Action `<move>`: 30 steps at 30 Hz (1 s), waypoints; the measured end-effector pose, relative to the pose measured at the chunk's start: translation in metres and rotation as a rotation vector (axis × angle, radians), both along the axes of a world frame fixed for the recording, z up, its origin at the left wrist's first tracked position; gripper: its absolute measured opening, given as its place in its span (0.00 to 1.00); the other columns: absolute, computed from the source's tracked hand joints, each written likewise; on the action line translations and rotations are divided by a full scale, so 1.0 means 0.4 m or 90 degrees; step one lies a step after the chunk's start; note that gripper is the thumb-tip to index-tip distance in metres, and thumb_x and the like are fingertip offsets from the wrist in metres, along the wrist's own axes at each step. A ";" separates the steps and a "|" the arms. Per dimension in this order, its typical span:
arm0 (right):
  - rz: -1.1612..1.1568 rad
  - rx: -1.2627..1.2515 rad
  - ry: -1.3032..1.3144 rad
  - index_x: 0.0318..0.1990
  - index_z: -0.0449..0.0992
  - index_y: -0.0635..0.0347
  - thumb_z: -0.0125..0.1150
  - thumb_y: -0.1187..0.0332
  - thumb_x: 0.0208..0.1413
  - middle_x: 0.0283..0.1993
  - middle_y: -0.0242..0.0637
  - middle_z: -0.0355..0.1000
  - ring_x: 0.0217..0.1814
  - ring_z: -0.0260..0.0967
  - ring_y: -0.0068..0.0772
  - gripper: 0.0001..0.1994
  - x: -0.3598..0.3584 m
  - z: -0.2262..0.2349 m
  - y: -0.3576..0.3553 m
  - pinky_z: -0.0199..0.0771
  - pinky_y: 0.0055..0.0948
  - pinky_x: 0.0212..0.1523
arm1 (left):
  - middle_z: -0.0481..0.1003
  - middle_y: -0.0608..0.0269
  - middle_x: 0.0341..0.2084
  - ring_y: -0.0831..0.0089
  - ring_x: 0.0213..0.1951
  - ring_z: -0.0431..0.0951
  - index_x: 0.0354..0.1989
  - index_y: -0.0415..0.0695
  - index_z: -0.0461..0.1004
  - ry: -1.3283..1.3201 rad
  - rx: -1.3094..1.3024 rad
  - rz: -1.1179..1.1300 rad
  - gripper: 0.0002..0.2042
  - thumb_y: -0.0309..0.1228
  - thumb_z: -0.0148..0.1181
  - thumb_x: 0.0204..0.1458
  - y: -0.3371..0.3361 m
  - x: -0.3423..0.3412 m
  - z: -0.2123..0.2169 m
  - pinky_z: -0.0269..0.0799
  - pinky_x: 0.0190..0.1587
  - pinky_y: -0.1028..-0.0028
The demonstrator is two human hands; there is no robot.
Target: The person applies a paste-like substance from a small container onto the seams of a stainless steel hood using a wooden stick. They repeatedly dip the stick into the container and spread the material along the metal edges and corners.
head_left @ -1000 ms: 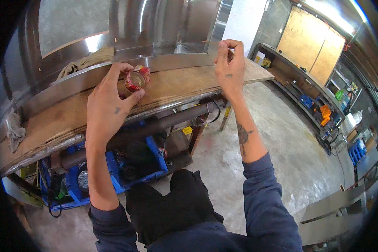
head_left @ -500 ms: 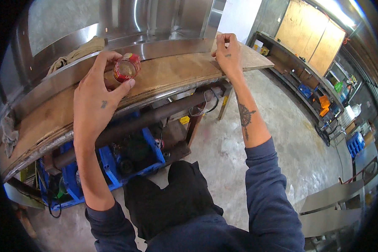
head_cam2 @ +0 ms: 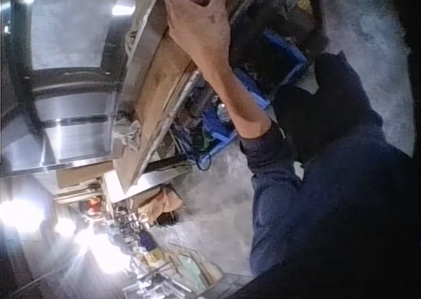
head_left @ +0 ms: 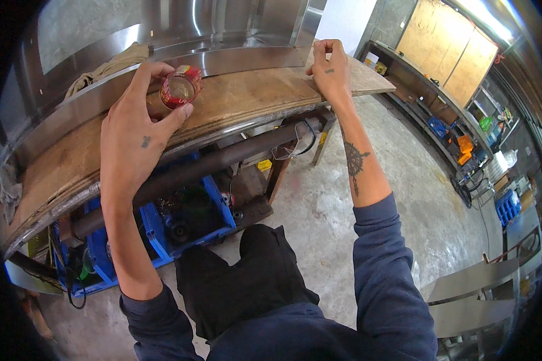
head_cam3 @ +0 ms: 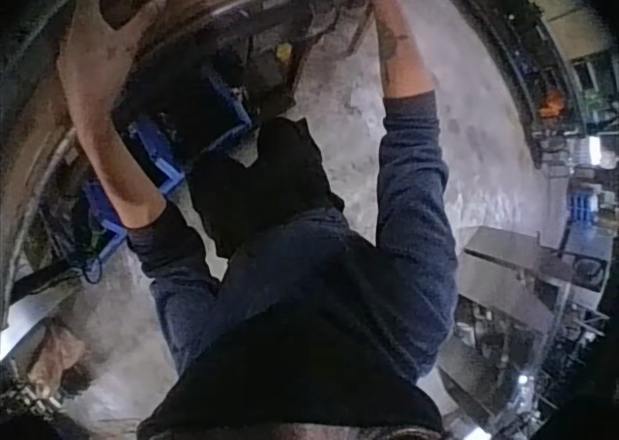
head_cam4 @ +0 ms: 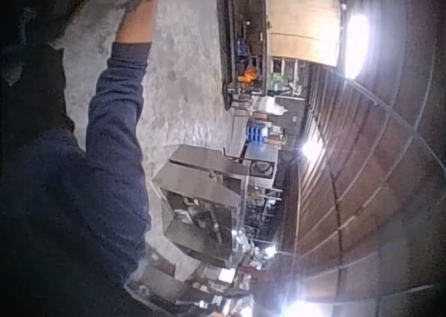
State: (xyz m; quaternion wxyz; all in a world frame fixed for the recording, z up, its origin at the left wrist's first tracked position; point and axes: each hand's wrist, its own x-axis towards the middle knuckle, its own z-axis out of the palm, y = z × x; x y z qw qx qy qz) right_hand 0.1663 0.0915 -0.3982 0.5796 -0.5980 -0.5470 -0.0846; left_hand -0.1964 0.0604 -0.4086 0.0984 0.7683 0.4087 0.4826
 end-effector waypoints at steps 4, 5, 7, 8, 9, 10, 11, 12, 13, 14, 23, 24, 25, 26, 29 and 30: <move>-0.013 -0.014 0.003 0.51 0.72 0.66 0.55 0.58 0.78 0.37 0.44 0.77 0.28 0.83 0.37 0.16 -0.009 0.006 -0.006 0.79 0.41 0.39 | 0.86 0.55 0.56 0.50 0.54 0.86 0.61 0.50 0.76 -0.001 0.050 0.004 0.24 0.37 0.75 0.58 0.007 -0.002 -0.010 0.79 0.57 0.58; -0.016 -0.017 0.007 0.51 0.72 0.66 0.56 0.58 0.78 0.36 0.44 0.77 0.28 0.82 0.36 0.16 -0.010 0.007 -0.006 0.79 0.41 0.39 | 0.86 0.56 0.55 0.50 0.54 0.86 0.61 0.50 0.76 0.002 0.059 0.005 0.24 0.37 0.75 0.58 0.008 -0.004 -0.011 0.79 0.57 0.58; -0.009 -0.012 0.007 0.51 0.72 0.66 0.56 0.58 0.78 0.36 0.44 0.77 0.28 0.82 0.37 0.16 -0.006 0.005 -0.004 0.79 0.42 0.40 | 0.86 0.56 0.55 0.50 0.54 0.86 0.61 0.50 0.76 0.010 0.078 0.005 0.24 0.36 0.75 0.58 0.012 -0.004 -0.014 0.78 0.58 0.58; -0.005 -0.010 0.007 0.51 0.72 0.66 0.56 0.58 0.78 0.36 0.44 0.77 0.27 0.82 0.37 0.16 -0.005 0.004 -0.003 0.79 0.42 0.40 | 0.86 0.56 0.56 0.53 0.56 0.86 0.62 0.50 0.76 0.002 0.044 -0.002 0.24 0.36 0.75 0.58 0.008 -0.003 -0.009 0.78 0.60 0.59; -0.009 -0.008 -0.001 0.51 0.72 0.66 0.56 0.58 0.78 0.37 0.44 0.77 0.28 0.82 0.37 0.16 -0.003 0.003 -0.003 0.79 0.42 0.40 | 0.86 0.56 0.57 0.57 0.59 0.85 0.63 0.51 0.76 -0.006 0.011 -0.009 0.25 0.35 0.76 0.57 0.000 -0.001 0.000 0.77 0.61 0.61; -0.014 -0.007 -0.008 0.51 0.72 0.66 0.56 0.58 0.78 0.37 0.45 0.77 0.28 0.82 0.37 0.16 -0.002 0.002 -0.003 0.79 0.42 0.40 | 0.86 0.57 0.57 0.60 0.61 0.85 0.64 0.51 0.77 -0.014 -0.022 -0.016 0.26 0.34 0.77 0.57 -0.004 0.000 0.004 0.77 0.63 0.62; -0.018 -0.006 -0.016 0.51 0.72 0.66 0.55 0.58 0.78 0.37 0.45 0.77 0.28 0.82 0.37 0.16 -0.002 0.001 -0.003 0.79 0.42 0.39 | 0.86 0.57 0.57 0.60 0.61 0.85 0.64 0.51 0.77 -0.013 -0.023 -0.016 0.26 0.34 0.77 0.57 -0.004 0.000 0.004 0.76 0.63 0.62; -0.020 -0.011 -0.017 0.51 0.72 0.67 0.55 0.58 0.78 0.37 0.45 0.77 0.28 0.82 0.37 0.16 -0.003 0.002 -0.005 0.79 0.42 0.39 | 0.86 0.56 0.57 0.60 0.61 0.85 0.64 0.51 0.76 -0.013 -0.023 -0.016 0.26 0.35 0.77 0.57 -0.005 -0.002 0.003 0.76 0.64 0.62; -0.022 -0.016 -0.018 0.51 0.72 0.67 0.56 0.58 0.78 0.37 0.46 0.78 0.28 0.82 0.38 0.16 -0.005 0.002 -0.008 0.79 0.42 0.39 | 0.86 0.56 0.57 0.60 0.61 0.85 0.64 0.51 0.76 -0.013 -0.023 -0.016 0.27 0.35 0.77 0.57 -0.005 -0.003 0.003 0.76 0.64 0.62; -0.024 -0.021 -0.019 0.51 0.72 0.67 0.56 0.59 0.78 0.38 0.47 0.78 0.28 0.82 0.38 0.16 -0.007 0.003 -0.009 0.79 0.42 0.39 | 0.86 0.56 0.56 0.57 0.58 0.85 0.63 0.50 0.76 -0.002 0.020 -0.009 0.25 0.35 0.76 0.57 0.000 -0.005 -0.002 0.78 0.60 0.61; -0.053 0.087 -0.025 0.51 0.74 0.70 0.56 0.59 0.77 0.43 0.54 0.79 0.46 0.82 0.53 0.17 0.060 -0.018 0.026 0.79 0.46 0.52 | 0.86 0.55 0.54 0.51 0.57 0.86 0.61 0.50 0.76 -0.005 0.042 -0.015 0.24 0.36 0.75 0.57 0.002 0.008 -0.001 0.80 0.56 0.59; -0.052 0.082 -0.013 0.51 0.74 0.69 0.55 0.60 0.77 0.44 0.55 0.79 0.49 0.81 0.54 0.16 0.048 -0.017 0.027 0.78 0.46 0.53 | 0.86 0.55 0.54 0.51 0.57 0.86 0.61 0.50 0.76 -0.005 0.045 -0.008 0.24 0.36 0.76 0.57 0.006 0.005 -0.008 0.80 0.56 0.59; -0.050 0.077 -0.001 0.51 0.74 0.69 0.55 0.60 0.78 0.45 0.56 0.79 0.51 0.80 0.55 0.16 0.037 -0.018 0.024 0.78 0.47 0.54 | 0.86 0.54 0.54 0.52 0.57 0.86 0.61 0.50 0.76 -0.004 0.050 -0.001 0.24 0.36 0.76 0.57 0.008 0.002 -0.010 0.80 0.56 0.59; -0.048 0.072 0.012 0.51 0.74 0.69 0.54 0.60 0.78 0.46 0.56 0.79 0.53 0.80 0.56 0.16 0.026 -0.017 0.024 0.78 0.47 0.56 | 0.86 0.54 0.55 0.52 0.57 0.86 0.61 0.50 0.76 -0.005 0.041 0.001 0.24 0.36 0.76 0.57 0.007 -0.002 -0.004 0.80 0.56 0.59; -0.018 0.115 -0.002 0.51 0.74 0.69 0.53 0.61 0.79 0.48 0.56 0.79 0.51 0.79 0.56 0.16 0.011 -0.023 0.037 0.77 0.48 0.56 | 0.86 0.54 0.54 0.53 0.55 0.86 0.61 0.50 0.76 -0.015 0.023 -0.005 0.24 0.36 0.76 0.56 -0.001 -0.005 0.004 0.81 0.53 0.60; -0.030 0.116 -0.030 0.51 0.74 0.68 0.53 0.60 0.80 0.48 0.55 0.79 0.49 0.80 0.54 0.16 0.019 -0.034 0.039 0.78 0.47 0.54 | 0.86 0.54 0.54 0.53 0.53 0.87 0.61 0.50 0.76 -0.029 0.025 -0.016 0.24 0.36 0.76 0.56 0.006 -0.001 -0.007 0.81 0.52 0.60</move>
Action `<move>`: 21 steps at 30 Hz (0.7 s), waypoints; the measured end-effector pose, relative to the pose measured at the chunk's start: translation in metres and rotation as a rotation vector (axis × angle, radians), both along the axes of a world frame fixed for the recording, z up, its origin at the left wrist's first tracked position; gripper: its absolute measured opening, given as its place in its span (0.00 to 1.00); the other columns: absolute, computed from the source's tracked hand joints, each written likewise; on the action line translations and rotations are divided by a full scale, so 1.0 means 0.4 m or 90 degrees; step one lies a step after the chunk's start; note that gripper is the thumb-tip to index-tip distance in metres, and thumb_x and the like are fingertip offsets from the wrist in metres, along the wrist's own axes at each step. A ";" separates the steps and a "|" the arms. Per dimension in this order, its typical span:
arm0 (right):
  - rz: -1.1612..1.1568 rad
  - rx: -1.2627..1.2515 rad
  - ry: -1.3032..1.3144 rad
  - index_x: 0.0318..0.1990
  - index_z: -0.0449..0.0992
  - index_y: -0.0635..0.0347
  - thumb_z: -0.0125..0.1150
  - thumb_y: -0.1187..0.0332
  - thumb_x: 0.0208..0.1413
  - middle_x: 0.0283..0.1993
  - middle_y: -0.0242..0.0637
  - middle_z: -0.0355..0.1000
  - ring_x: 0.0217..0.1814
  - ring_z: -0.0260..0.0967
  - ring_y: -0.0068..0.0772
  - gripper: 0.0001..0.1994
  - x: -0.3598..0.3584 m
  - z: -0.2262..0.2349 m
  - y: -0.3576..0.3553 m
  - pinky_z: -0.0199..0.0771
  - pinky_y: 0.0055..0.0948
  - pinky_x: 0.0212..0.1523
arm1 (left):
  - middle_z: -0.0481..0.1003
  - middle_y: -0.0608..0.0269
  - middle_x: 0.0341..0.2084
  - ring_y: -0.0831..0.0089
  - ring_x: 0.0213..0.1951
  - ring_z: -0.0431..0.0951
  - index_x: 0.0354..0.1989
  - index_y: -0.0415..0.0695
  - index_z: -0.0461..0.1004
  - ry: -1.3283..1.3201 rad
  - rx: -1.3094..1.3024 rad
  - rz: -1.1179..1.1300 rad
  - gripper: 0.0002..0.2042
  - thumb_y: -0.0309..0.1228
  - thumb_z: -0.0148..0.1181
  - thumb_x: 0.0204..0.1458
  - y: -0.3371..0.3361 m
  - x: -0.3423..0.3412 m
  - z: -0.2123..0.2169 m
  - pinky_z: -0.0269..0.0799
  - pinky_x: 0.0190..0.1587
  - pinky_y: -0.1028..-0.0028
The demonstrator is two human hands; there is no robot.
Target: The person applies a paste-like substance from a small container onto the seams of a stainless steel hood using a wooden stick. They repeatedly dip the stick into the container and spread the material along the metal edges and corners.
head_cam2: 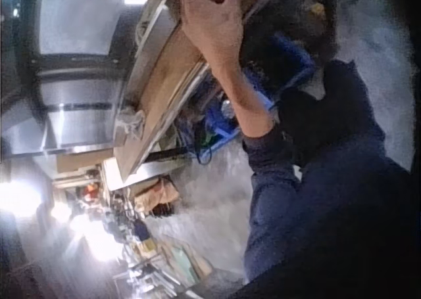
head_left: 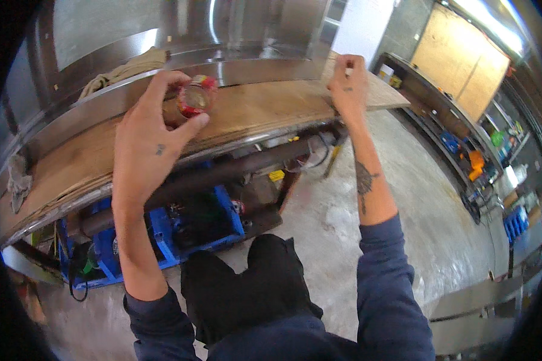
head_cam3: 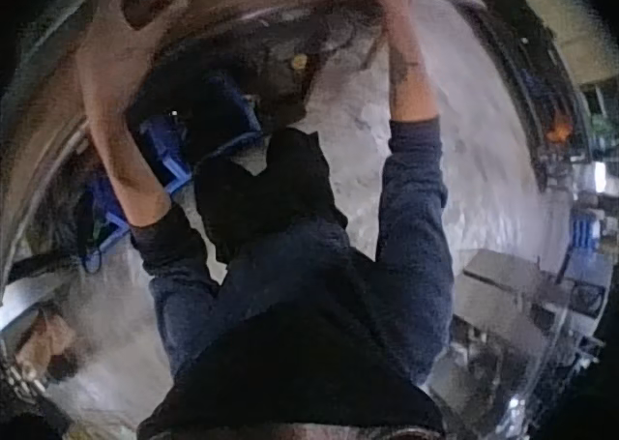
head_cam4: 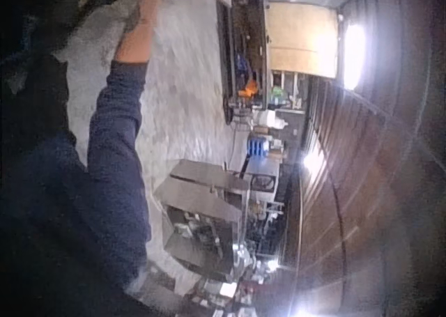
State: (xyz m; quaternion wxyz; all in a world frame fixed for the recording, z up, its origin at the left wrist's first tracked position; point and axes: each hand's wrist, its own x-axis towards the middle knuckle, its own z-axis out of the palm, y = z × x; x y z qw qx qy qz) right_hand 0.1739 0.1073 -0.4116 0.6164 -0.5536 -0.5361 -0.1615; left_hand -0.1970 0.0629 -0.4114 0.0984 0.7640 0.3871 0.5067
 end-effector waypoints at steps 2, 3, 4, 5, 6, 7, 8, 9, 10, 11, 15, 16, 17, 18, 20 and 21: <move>-0.018 0.007 -0.055 0.52 0.74 0.67 0.53 0.60 0.80 0.49 0.53 0.79 0.46 0.80 0.51 0.16 0.036 -0.012 0.003 0.79 0.45 0.52 | 0.85 0.55 0.53 0.57 0.50 0.87 0.62 0.51 0.76 -0.007 -0.023 -0.007 0.25 0.36 0.77 0.56 0.009 0.003 0.001 0.82 0.50 0.62; 0.003 0.015 -0.055 0.52 0.75 0.66 0.55 0.58 0.80 0.46 0.46 0.78 0.36 0.77 0.38 0.17 0.039 -0.017 0.004 0.78 0.38 0.42 | 0.85 0.55 0.54 0.61 0.48 0.87 0.63 0.51 0.76 0.001 -0.055 0.004 0.26 0.35 0.78 0.56 0.001 0.003 0.004 0.83 0.49 0.64; 0.019 0.023 -0.049 0.53 0.77 0.65 0.56 0.55 0.80 0.44 0.39 0.77 0.27 0.74 0.25 0.18 0.036 -0.020 -0.010 0.76 0.32 0.32 | 0.85 0.56 0.54 0.65 0.46 0.88 0.64 0.51 0.76 0.014 -0.086 0.010 0.27 0.34 0.79 0.55 -0.004 0.005 0.015 0.83 0.48 0.67; 0.023 -0.033 0.010 0.54 0.77 0.64 0.56 0.56 0.80 0.45 0.40 0.77 0.31 0.75 0.27 0.17 0.013 -0.014 -0.032 0.77 0.32 0.34 | 0.85 0.56 0.53 0.66 0.44 0.87 0.64 0.51 0.76 0.012 -0.094 0.019 0.28 0.34 0.80 0.55 -0.010 0.003 0.025 0.83 0.46 0.67; 0.024 -0.089 0.063 0.55 0.76 0.64 0.56 0.56 0.81 0.47 0.40 0.77 0.35 0.75 0.30 0.17 -0.006 -0.007 -0.055 0.78 0.33 0.36 | 0.85 0.56 0.53 0.66 0.42 0.87 0.63 0.51 0.77 0.008 -0.099 0.024 0.28 0.34 0.80 0.55 -0.021 0.007 0.027 0.83 0.45 0.67; 0.021 -0.086 0.091 0.55 0.77 0.63 0.57 0.56 0.80 0.46 0.38 0.77 0.34 0.74 0.26 0.17 -0.016 -0.009 -0.064 0.77 0.31 0.34 | 0.85 0.56 0.52 0.67 0.40 0.87 0.63 0.51 0.77 0.004 -0.106 0.027 0.28 0.34 0.80 0.54 -0.029 0.010 0.032 0.83 0.44 0.67; 0.013 -0.087 0.118 0.54 0.78 0.62 0.57 0.56 0.80 0.45 0.35 0.76 0.33 0.73 0.23 0.16 -0.025 -0.006 -0.075 0.76 0.30 0.32 | 0.84 0.57 0.52 0.65 0.40 0.87 0.62 0.49 0.77 -0.003 -0.116 0.022 0.27 0.33 0.80 0.54 -0.031 0.011 0.039 0.84 0.43 0.67; 0.044 -0.104 0.168 0.53 0.78 0.62 0.59 0.57 0.80 0.43 0.34 0.76 0.31 0.71 0.21 0.15 -0.045 0.004 -0.094 0.75 0.28 0.31 | 0.84 0.57 0.53 0.63 0.39 0.87 0.62 0.48 0.77 -0.009 -0.129 0.020 0.26 0.32 0.80 0.54 -0.034 0.011 0.045 0.84 0.43 0.67; 0.070 -0.120 0.219 0.52 0.79 0.61 0.60 0.59 0.79 0.42 0.33 0.76 0.30 0.70 0.20 0.13 -0.068 0.021 -0.115 0.73 0.26 0.30 | 0.83 0.58 0.53 0.62 0.38 0.87 0.61 0.47 0.77 -0.016 -0.141 0.015 0.26 0.31 0.79 0.54 -0.034 0.013 0.050 0.85 0.42 0.67; 0.100 -0.125 0.234 0.53 0.79 0.61 0.61 0.60 0.79 0.43 0.34 0.78 0.29 0.70 0.18 0.12 -0.093 0.040 -0.130 0.73 0.24 0.29 | 0.83 0.58 0.53 0.62 0.39 0.87 0.61 0.47 0.77 -0.025 -0.136 0.020 0.26 0.31 0.80 0.54 -0.033 0.010 0.051 0.85 0.42 0.67; 0.234 -0.144 0.324 0.55 0.79 0.61 0.63 0.65 0.77 0.47 0.37 0.82 0.27 0.70 0.16 0.09 -0.206 0.147 -0.199 0.72 0.19 0.27 | 0.83 0.60 0.55 0.69 0.39 0.85 0.62 0.47 0.77 -0.079 -0.174 0.002 0.29 0.30 0.82 0.52 -0.033 0.010 0.066 0.84 0.41 0.70; 0.279 -0.144 0.350 0.55 0.78 0.61 0.64 0.66 0.77 0.49 0.38 0.83 0.27 0.71 0.16 0.09 -0.236 0.181 -0.211 0.72 0.18 0.27 | 0.83 0.61 0.55 0.70 0.39 0.85 0.63 0.46 0.77 -0.118 -0.208 -0.008 0.29 0.29 0.82 0.53 -0.033 0.010 0.074 0.83 0.41 0.71; 0.298 -0.163 0.344 0.56 0.78 0.61 0.63 0.67 0.77 0.50 0.39 0.83 0.27 0.71 0.16 0.08 -0.260 0.213 -0.224 0.73 0.18 0.27 | 0.83 0.61 0.55 0.71 0.39 0.84 0.64 0.46 0.76 -0.158 -0.242 -0.018 0.30 0.29 0.82 0.53 -0.039 0.007 0.084 0.83 0.40 0.71; 0.318 -0.182 0.339 0.56 0.78 0.61 0.63 0.69 0.77 0.51 0.40 0.84 0.28 0.72 0.16 0.08 -0.283 0.253 -0.239 0.73 0.18 0.26 | 0.83 0.61 0.56 0.71 0.39 0.84 0.65 0.46 0.76 -0.158 -0.252 -0.007 0.30 0.29 0.82 0.53 -0.056 0.001 0.104 0.82 0.40 0.71; 0.370 -0.209 0.315 0.57 0.78 0.63 0.62 0.73 0.77 0.50 0.40 0.83 0.30 0.73 0.16 0.07 -0.323 0.343 -0.257 0.74 0.18 0.27 | 0.82 0.61 0.57 0.72 0.39 0.83 0.66 0.46 0.75 -0.158 -0.254 0.016 0.31 0.28 0.82 0.54 -0.089 -0.016 0.161 0.81 0.40 0.72; 0.384 -0.218 0.303 0.57 0.79 0.63 0.63 0.73 0.76 0.49 0.40 0.83 0.30 0.74 0.16 0.08 -0.343 0.388 -0.269 0.74 0.18 0.27 | 0.82 0.60 0.57 0.72 0.39 0.83 0.66 0.46 0.75 -0.170 -0.279 0.014 0.31 0.28 0.82 0.54 -0.114 -0.029 0.202 0.81 0.40 0.72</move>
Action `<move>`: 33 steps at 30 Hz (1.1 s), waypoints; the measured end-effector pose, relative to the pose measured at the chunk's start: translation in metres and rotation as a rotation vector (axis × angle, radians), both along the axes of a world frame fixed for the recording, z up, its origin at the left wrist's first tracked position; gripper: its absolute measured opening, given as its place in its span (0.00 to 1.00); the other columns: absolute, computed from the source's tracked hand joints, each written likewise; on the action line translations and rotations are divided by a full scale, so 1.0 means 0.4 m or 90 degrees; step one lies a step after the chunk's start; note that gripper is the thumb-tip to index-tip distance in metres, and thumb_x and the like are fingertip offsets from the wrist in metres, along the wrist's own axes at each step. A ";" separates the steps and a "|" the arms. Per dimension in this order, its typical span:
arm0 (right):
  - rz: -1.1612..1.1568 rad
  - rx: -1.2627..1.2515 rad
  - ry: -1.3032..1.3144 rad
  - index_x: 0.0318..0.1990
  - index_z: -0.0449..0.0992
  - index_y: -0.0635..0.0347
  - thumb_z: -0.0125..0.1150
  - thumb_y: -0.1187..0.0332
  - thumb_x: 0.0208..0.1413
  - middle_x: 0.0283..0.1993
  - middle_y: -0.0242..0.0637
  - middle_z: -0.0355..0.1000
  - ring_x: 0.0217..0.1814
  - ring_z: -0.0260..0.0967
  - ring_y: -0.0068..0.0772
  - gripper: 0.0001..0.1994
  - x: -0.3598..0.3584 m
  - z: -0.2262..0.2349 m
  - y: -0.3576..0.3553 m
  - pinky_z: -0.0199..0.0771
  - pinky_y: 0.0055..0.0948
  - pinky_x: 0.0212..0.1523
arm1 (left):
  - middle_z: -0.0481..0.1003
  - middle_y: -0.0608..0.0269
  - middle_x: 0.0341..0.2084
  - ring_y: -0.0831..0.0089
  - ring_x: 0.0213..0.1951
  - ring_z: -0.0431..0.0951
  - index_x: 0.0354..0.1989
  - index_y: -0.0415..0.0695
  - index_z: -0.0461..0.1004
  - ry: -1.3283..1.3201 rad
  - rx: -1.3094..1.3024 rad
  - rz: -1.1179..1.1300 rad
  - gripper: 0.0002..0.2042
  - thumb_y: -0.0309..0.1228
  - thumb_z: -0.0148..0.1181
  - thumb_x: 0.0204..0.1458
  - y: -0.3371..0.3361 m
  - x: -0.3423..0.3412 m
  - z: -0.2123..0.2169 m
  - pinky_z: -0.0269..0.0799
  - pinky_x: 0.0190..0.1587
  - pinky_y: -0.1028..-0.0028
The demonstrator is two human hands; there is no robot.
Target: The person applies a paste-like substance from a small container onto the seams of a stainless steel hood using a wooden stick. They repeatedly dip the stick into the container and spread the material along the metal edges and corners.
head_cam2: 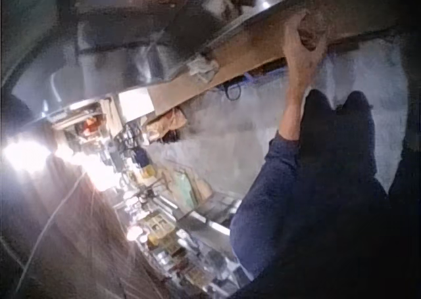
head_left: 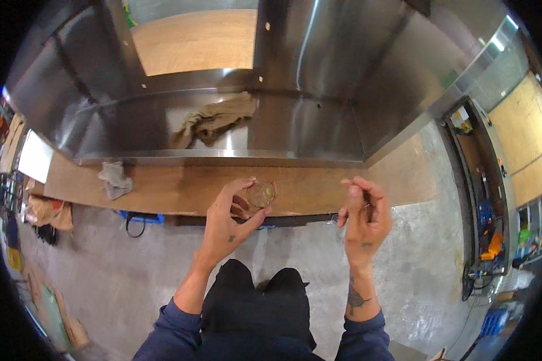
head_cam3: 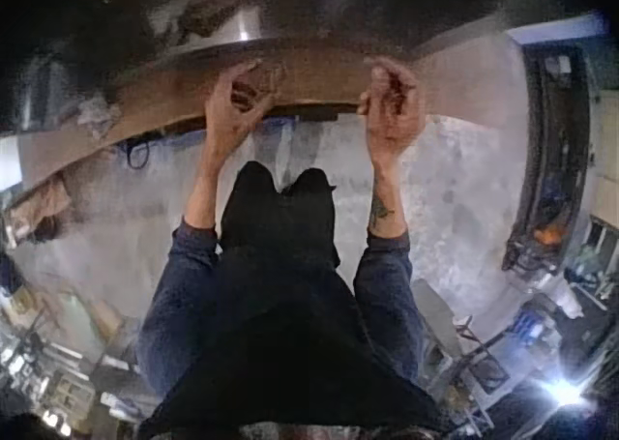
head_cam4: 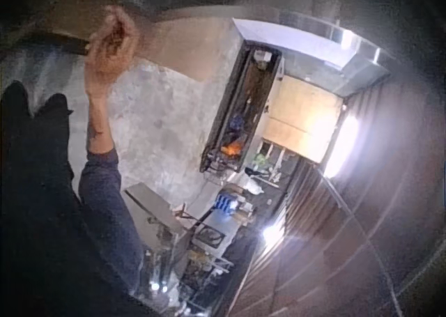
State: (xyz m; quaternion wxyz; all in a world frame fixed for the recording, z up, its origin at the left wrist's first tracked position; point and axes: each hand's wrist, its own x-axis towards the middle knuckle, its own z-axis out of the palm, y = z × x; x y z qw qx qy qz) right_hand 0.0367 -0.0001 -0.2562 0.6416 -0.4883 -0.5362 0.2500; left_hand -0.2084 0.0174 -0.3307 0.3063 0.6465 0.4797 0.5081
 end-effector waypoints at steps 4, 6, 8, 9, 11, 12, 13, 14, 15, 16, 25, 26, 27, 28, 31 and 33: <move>0.084 -0.034 0.033 0.57 0.82 0.65 0.64 0.76 0.75 0.47 0.39 0.82 0.33 0.75 0.17 0.08 -0.107 0.224 -0.053 0.77 0.20 0.29 | 0.81 0.58 0.59 0.72 0.40 0.83 0.67 0.45 0.74 -0.017 -0.089 0.044 0.32 0.28 0.82 0.54 -0.120 -0.059 0.246 0.82 0.40 0.71; 0.144 -0.040 0.070 0.57 0.82 0.66 0.64 0.76 0.75 0.46 0.40 0.82 0.34 0.76 0.18 0.08 -0.173 0.330 -0.085 0.79 0.20 0.30 | 0.81 0.58 0.59 0.72 0.41 0.83 0.67 0.43 0.75 -0.017 -0.095 0.081 0.32 0.27 0.82 0.54 -0.182 -0.092 0.376 0.83 0.40 0.72; 0.232 -0.041 0.080 0.57 0.83 0.67 0.63 0.77 0.75 0.49 0.42 0.81 0.36 0.79 0.21 0.09 -0.231 0.414 -0.100 0.82 0.21 0.32 | 0.81 0.59 0.59 0.74 0.43 0.82 0.66 0.41 0.75 -0.012 -0.072 0.125 0.31 0.25 0.81 0.53 -0.242 -0.144 0.473 0.83 0.39 0.73; 0.266 -0.052 0.078 0.57 0.83 0.67 0.63 0.78 0.75 0.50 0.42 0.81 0.37 0.79 0.21 0.09 -0.266 0.455 -0.115 0.82 0.21 0.32 | 0.81 0.58 0.59 0.74 0.43 0.82 0.67 0.41 0.75 -0.012 -0.081 0.150 0.32 0.24 0.81 0.52 -0.273 -0.172 0.522 0.82 0.39 0.74; 0.328 -0.078 0.097 0.57 0.84 0.66 0.64 0.80 0.73 0.54 0.43 0.81 0.40 0.81 0.23 0.10 -0.333 0.509 -0.139 0.84 0.22 0.34 | 0.81 0.59 0.60 0.74 0.42 0.83 0.67 0.42 0.75 -0.030 -0.084 0.183 0.32 0.23 0.80 0.52 -0.313 -0.223 0.626 0.83 0.40 0.73; 0.352 -0.073 0.045 0.57 0.85 0.66 0.64 0.80 0.72 0.53 0.42 0.81 0.40 0.81 0.23 0.10 -0.361 0.537 -0.158 0.84 0.22 0.34 | 0.81 0.59 0.61 0.74 0.42 0.83 0.67 0.42 0.75 -0.022 -0.076 0.203 0.32 0.22 0.80 0.52 -0.341 -0.247 0.661 0.83 0.40 0.74; 0.376 -0.052 -0.006 0.57 0.85 0.65 0.65 0.81 0.71 0.53 0.42 0.81 0.41 0.81 0.23 0.11 -0.398 0.564 -0.159 0.84 0.22 0.35 | 0.81 0.59 0.61 0.74 0.42 0.83 0.67 0.43 0.75 -0.022 -0.063 0.225 0.32 0.22 0.80 0.52 -0.359 -0.274 0.687 0.83 0.40 0.73; 0.397 -0.028 -0.058 0.57 0.85 0.65 0.65 0.82 0.71 0.53 0.42 0.80 0.41 0.81 0.23 0.11 -0.437 0.588 -0.160 0.84 0.22 0.35 | 0.80 0.59 0.62 0.73 0.41 0.83 0.67 0.43 0.75 -0.021 -0.049 0.245 0.32 0.22 0.80 0.52 -0.377 -0.305 0.710 0.82 0.40 0.73; 0.392 0.024 -0.135 0.56 0.85 0.63 0.66 0.82 0.69 0.52 0.41 0.80 0.42 0.80 0.24 0.12 -0.473 0.601 -0.162 0.83 0.23 0.37 | 0.80 0.59 0.63 0.73 0.41 0.83 0.67 0.44 0.75 -0.021 -0.033 0.261 0.32 0.22 0.80 0.52 -0.394 -0.336 0.720 0.82 0.40 0.73; 0.383 0.079 -0.211 0.56 0.86 0.62 0.67 0.83 0.68 0.51 0.40 0.79 0.43 0.79 0.26 0.12 -0.510 0.613 -0.163 0.82 0.25 0.39 | 0.80 0.59 0.64 0.73 0.42 0.83 0.67 0.45 0.76 -0.008 -0.015 0.275 0.32 0.21 0.80 0.51 -0.408 -0.373 0.729 0.82 0.40 0.73; 0.484 0.199 -0.470 0.57 0.83 0.60 0.71 0.84 0.62 0.47 0.43 0.78 0.46 0.77 0.41 0.17 -0.907 0.692 -0.186 0.81 0.36 0.45 | 0.78 0.59 0.66 0.67 0.45 0.86 0.66 0.50 0.76 0.124 0.056 0.356 0.33 0.20 0.79 0.49 -0.474 -0.727 0.728 0.83 0.39 0.72; 0.507 0.170 -0.455 0.57 0.82 0.61 0.71 0.83 0.62 0.47 0.43 0.79 0.46 0.78 0.41 0.17 -0.947 0.691 -0.189 0.81 0.36 0.44 | 0.78 0.59 0.67 0.67 0.46 0.86 0.66 0.50 0.76 0.126 0.051 0.359 0.33 0.20 0.79 0.49 -0.480 -0.762 0.723 0.84 0.39 0.72; 0.514 0.182 -0.480 0.58 0.80 0.62 0.72 0.81 0.62 0.47 0.43 0.80 0.44 0.79 0.42 0.17 -0.981 0.682 -0.185 0.82 0.36 0.44 | 0.78 0.58 0.67 0.66 0.47 0.86 0.66 0.49 0.76 0.129 0.044 0.359 0.33 0.20 0.79 0.49 -0.487 -0.796 0.719 0.84 0.39 0.72; 0.524 0.164 -0.475 0.57 0.80 0.62 0.72 0.81 0.62 0.47 0.43 0.80 0.44 0.79 0.42 0.16 -1.016 0.676 -0.185 0.82 0.36 0.44 | 0.78 0.59 0.67 0.66 0.48 0.86 0.66 0.50 0.76 0.138 0.047 0.360 0.33 0.20 0.79 0.49 -0.493 -0.828 0.714 0.84 0.39 0.71; 0.554 0.129 -0.448 0.53 0.82 0.63 0.74 0.80 0.62 0.47 0.43 0.80 0.45 0.80 0.40 0.14 -1.103 0.664 -0.184 0.82 0.34 0.44 | 0.78 0.58 0.67 0.65 0.51 0.86 0.66 0.50 0.76 0.153 0.054 0.359 0.33 0.20 0.79 0.49 -0.501 -0.906 0.709 0.85 0.39 0.71; 0.579 0.131 -0.414 0.51 0.83 0.63 0.75 0.79 0.62 0.47 0.43 0.80 0.45 0.80 0.40 0.11 -1.145 0.658 -0.183 0.82 0.34 0.45 | 0.78 0.58 0.67 0.64 0.52 0.86 0.66 0.50 0.77 0.149 0.052 0.356 0.33 0.19 0.79 0.49 -0.507 -0.943 0.714 0.85 0.39 0.71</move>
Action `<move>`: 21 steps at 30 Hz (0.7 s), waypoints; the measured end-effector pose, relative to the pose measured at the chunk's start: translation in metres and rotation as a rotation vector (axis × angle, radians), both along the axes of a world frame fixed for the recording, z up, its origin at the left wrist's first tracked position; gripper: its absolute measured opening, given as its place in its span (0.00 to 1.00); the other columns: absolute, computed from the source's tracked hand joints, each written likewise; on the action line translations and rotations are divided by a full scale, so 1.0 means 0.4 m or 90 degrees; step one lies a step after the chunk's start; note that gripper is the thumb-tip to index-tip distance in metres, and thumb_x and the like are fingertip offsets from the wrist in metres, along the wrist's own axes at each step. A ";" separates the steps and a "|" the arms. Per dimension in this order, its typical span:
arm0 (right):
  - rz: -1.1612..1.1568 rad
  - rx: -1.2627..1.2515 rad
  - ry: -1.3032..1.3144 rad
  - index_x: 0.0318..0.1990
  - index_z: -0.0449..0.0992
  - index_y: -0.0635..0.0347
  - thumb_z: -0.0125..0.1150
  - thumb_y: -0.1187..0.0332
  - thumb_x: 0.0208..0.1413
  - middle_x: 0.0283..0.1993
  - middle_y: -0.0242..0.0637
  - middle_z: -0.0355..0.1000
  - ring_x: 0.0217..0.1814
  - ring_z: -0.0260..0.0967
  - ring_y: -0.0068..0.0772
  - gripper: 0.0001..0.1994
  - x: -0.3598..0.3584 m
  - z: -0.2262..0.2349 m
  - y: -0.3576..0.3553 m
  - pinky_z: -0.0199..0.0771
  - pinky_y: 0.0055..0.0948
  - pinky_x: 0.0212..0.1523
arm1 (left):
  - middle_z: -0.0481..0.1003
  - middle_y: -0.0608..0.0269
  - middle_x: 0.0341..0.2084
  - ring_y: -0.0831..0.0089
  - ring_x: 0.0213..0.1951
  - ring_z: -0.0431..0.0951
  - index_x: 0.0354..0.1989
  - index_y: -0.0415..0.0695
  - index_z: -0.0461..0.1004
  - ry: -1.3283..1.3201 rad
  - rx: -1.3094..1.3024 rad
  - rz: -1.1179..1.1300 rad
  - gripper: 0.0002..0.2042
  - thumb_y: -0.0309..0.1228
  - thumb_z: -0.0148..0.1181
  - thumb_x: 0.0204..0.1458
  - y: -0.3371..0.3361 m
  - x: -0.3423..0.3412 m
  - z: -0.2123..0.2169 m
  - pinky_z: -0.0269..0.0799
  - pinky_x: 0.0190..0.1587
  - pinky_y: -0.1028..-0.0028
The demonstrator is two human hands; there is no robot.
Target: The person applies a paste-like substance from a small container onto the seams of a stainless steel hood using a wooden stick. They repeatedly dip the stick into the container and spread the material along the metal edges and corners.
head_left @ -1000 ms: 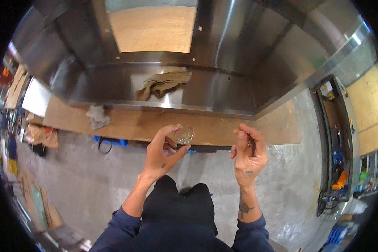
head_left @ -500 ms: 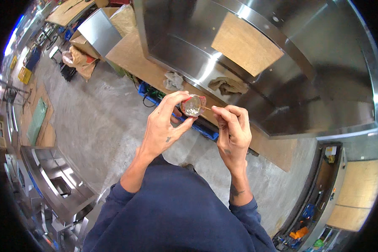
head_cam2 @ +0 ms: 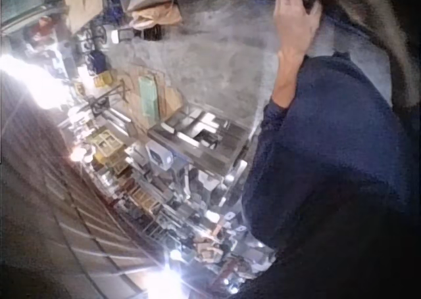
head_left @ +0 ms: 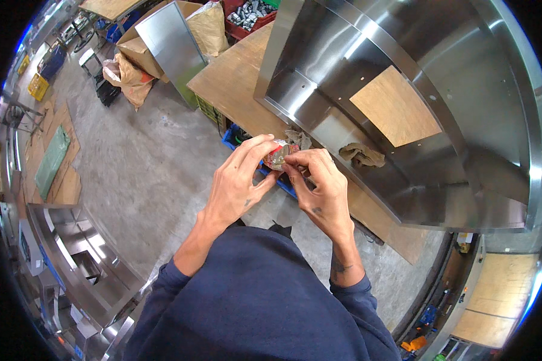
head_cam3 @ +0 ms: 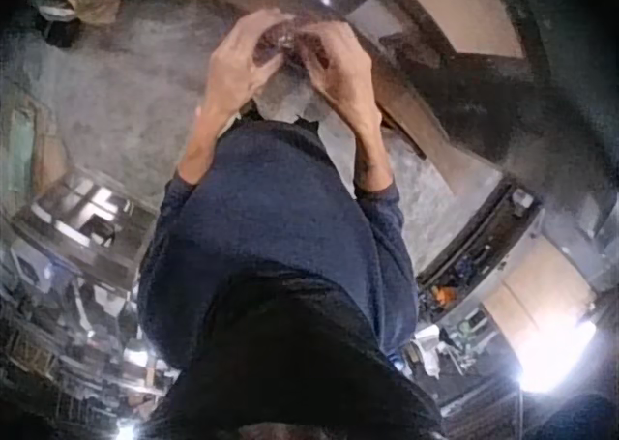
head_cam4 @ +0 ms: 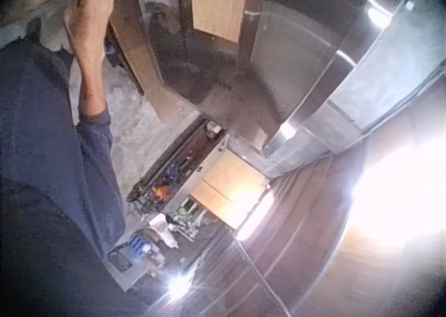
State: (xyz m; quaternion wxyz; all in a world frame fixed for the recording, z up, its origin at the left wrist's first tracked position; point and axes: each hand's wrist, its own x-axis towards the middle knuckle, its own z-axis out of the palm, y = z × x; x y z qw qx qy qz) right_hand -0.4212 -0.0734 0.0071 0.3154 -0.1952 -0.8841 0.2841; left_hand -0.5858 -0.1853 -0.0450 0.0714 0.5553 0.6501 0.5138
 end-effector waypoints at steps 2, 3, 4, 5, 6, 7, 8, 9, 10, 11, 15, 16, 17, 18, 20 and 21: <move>-0.016 0.001 0.009 0.48 0.85 0.62 0.76 0.78 0.61 0.46 0.42 0.81 0.46 0.80 0.38 0.10 -0.033 0.005 -0.005 0.82 0.33 0.44 | 0.78 0.58 0.67 0.64 0.52 0.86 0.66 0.49 0.76 -0.007 0.028 0.008 0.33 0.19 0.79 0.48 0.002 -0.031 -0.005 0.85 0.39 0.71; -0.025 0.002 0.012 0.47 0.85 0.62 0.77 0.78 0.60 0.46 0.42 0.81 0.46 0.80 0.38 0.09 -0.048 0.011 -0.005 0.82 0.33 0.44 | 0.78 0.58 0.67 0.64 0.52 0.86 0.65 0.49 0.76 -0.012 0.043 0.011 0.33 0.19 0.79 0.48 0.007 -0.044 -0.006 0.85 0.39 0.71; -0.033 0.022 0.016 0.47 0.86 0.61 0.77 0.77 0.60 0.46 0.41 0.81 0.46 0.80 0.38 0.10 -0.060 0.017 -0.002 0.82 0.33 0.44 | 0.78 0.58 0.67 0.64 0.52 0.86 0.65 0.49 0.76 -0.019 0.044 0.012 0.34 0.19 0.79 0.48 0.010 -0.057 -0.004 0.85 0.39 0.71; -0.040 0.043 0.020 0.47 0.86 0.61 0.78 0.76 0.60 0.46 0.41 0.81 0.46 0.79 0.38 0.10 -0.070 0.022 0.003 0.81 0.34 0.45 | 0.78 0.58 0.67 0.64 0.52 0.86 0.65 0.49 0.76 -0.026 0.046 0.012 0.34 0.19 0.79 0.48 0.011 -0.069 -0.002 0.85 0.39 0.71; -0.045 0.064 0.027 0.47 0.86 0.60 0.79 0.76 0.59 0.45 0.41 0.81 0.46 0.79 0.38 0.10 -0.078 0.026 0.010 0.81 0.34 0.45 | 0.78 0.58 0.67 0.65 0.52 0.86 0.65 0.49 0.76 -0.030 0.049 0.015 0.34 0.19 0.79 0.47 0.015 -0.078 -0.001 0.85 0.39 0.71; -0.042 0.071 0.026 0.48 0.86 0.60 0.79 0.75 0.59 0.45 0.41 0.81 0.46 0.79 0.39 0.11 -0.084 0.025 0.019 0.81 0.34 0.45 | 0.78 0.57 0.67 0.65 0.51 0.86 0.65 0.48 0.76 -0.025 0.049 0.019 0.34 0.19 0.80 0.47 0.019 -0.086 -0.002 0.84 0.38 0.71; -0.038 0.077 0.026 0.48 0.87 0.59 0.79 0.75 0.59 0.45 0.40 0.80 0.46 0.79 0.39 0.11 -0.089 0.022 0.029 0.81 0.35 0.46 | 0.78 0.57 0.67 0.65 0.51 0.86 0.65 0.48 0.76 -0.020 0.049 0.024 0.34 0.19 0.80 0.47 0.023 -0.092 -0.004 0.84 0.38 0.71; -0.035 0.082 0.027 0.48 0.87 0.59 0.79 0.74 0.59 0.45 0.40 0.80 0.46 0.78 0.40 0.11 -0.096 0.019 0.038 0.81 0.36 0.46 | 0.78 0.57 0.67 0.65 0.50 0.86 0.65 0.48 0.76 -0.013 0.048 0.028 0.34 0.19 0.80 0.47 0.027 -0.099 -0.005 0.84 0.38 0.71; -0.029 0.075 0.022 0.48 0.87 0.59 0.80 0.74 0.59 0.45 0.40 0.80 0.47 0.78 0.40 0.11 -0.104 0.016 0.046 0.80 0.36 0.46 | 0.78 0.56 0.67 0.65 0.49 0.86 0.65 0.48 0.76 -0.016 0.044 0.028 0.34 0.19 0.80 0.47 0.032 -0.104 -0.004 0.84 0.38 0.71; -0.023 0.068 0.017 0.48 0.87 0.59 0.80 0.74 0.58 0.45 0.40 0.80 0.47 0.78 0.41 0.11 -0.112 0.012 0.053 0.80 0.37 0.47 | 0.78 0.56 0.67 0.65 0.48 0.86 0.65 0.48 0.76 -0.019 0.041 0.028 0.34 0.19 0.80 0.47 0.039 -0.108 -0.003 0.84 0.38 0.71; -0.016 0.034 0.015 0.48 0.87 0.58 0.80 0.73 0.58 0.44 0.40 0.80 0.47 0.78 0.41 0.12 -0.128 0.007 0.094 0.80 0.37 0.47 | 0.79 0.58 0.65 0.56 0.57 0.85 0.65 0.47 0.76 -0.053 0.007 0.029 0.31 0.22 0.79 0.50 0.073 -0.119 0.016 0.88 0.48 0.65; -0.009 0.041 0.009 0.48 0.87 0.58 0.81 0.73 0.57 0.45 0.40 0.79 0.47 0.77 0.41 0.13 -0.130 0.000 0.112 0.80 0.37 0.47 | 0.79 0.57 0.65 0.57 0.56 0.85 0.65 0.47 0.76 -0.067 0.008 0.030 0.31 0.22 0.78 0.50 0.085 -0.121 0.018 0.88 0.47 0.66; 0.004 0.023 0.014 0.48 0.87 0.58 0.81 0.73 0.57 0.45 0.40 0.79 0.47 0.77 0.41 0.12 -0.134 -0.001 0.128 0.80 0.37 0.46 | 0.79 0.57 0.65 0.58 0.55 0.86 0.65 0.47 0.76 -0.081 0.009 0.030 0.31 0.21 0.78 0.50 0.097 -0.125 0.019 0.87 0.46 0.67; 0.007 0.035 0.021 0.48 0.87 0.58 0.81 0.74 0.57 0.45 0.40 0.79 0.47 0.77 0.41 0.12 -0.135 0.000 0.145 0.80 0.37 0.46 | 0.79 0.57 0.65 0.59 0.55 0.86 0.65 0.47 0.76 -0.098 0.011 0.030 0.31 0.21 0.78 0.50 0.114 -0.126 0.019 0.87 0.45 0.68; 0.002 0.065 0.039 0.48 0.86 0.59 0.80 0.74 0.59 0.45 0.39 0.79 0.47 0.77 0.40 0.12 -0.140 0.001 0.181 0.80 0.36 0.45 | 0.79 0.56 0.65 0.61 0.53 0.87 0.65 0.47 0.76 -0.112 0.006 0.043 0.31 0.21 0.78 0.51 0.155 -0.130 0.032 0.87 0.43 0.69; -0.005 0.070 0.070 0.48 0.86 0.60 0.80 0.75 0.59 0.45 0.39 0.80 0.46 0.77 0.38 0.11 -0.143 0.003 0.200 0.80 0.35 0.43 | 0.79 0.56 0.65 0.62 0.52 0.87 0.65 0.48 0.76 -0.121 0.002 0.053 0.31 0.21 0.78 0.51 0.173 -0.132 0.035 0.87 0.42 0.70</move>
